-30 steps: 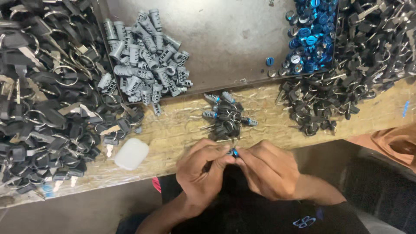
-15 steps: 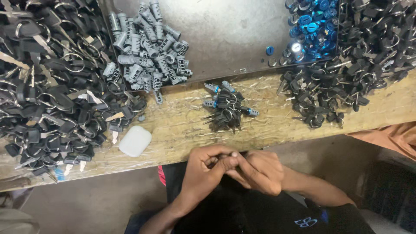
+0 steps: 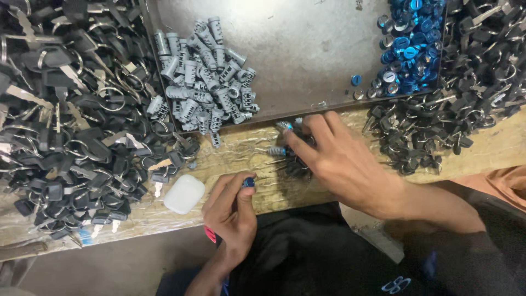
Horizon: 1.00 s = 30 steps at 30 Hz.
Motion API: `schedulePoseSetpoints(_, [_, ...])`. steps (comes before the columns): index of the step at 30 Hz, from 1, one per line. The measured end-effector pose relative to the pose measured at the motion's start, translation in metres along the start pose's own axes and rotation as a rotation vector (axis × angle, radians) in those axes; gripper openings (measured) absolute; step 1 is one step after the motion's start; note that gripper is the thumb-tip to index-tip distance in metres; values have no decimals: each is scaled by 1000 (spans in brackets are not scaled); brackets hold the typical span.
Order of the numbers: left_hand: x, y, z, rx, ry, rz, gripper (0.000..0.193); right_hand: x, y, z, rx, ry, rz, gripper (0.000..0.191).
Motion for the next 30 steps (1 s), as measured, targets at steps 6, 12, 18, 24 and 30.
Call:
schedulePoseSetpoints(6, [-7, 9, 17, 52, 12, -62, 15, 0, 8, -14, -32, -149, 6, 49])
schedulePoseSetpoints(12, [-19, 11, 28, 14, -127, -182, 16, 3, 4, -57, -162, 292, 172, 29])
schedulePoseSetpoints(18, [-32, 16, 35, 42, -283, -324, 21, -22, -10, -57, -259, 596, 765, 14])
schedulePoseSetpoints(24, [-28, 15, 34, 5, -297, -436, 25, -29, -18, -51, -358, 557, 653, 18])
schedulePoseSetpoints(30, [-21, 16, 38, -6, -316, -215, 18, -18, -15, -42, -134, 543, 452, 23])
Point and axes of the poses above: each hand's wrist, its own z-axis towards the middle knuckle, its own x-axis out of the back of the hand, y = z × x, the point moved 1 cm from there along z, towards the middle knuckle, and after that the axes turned 13 degrees about -z, right-handed, at the moved point
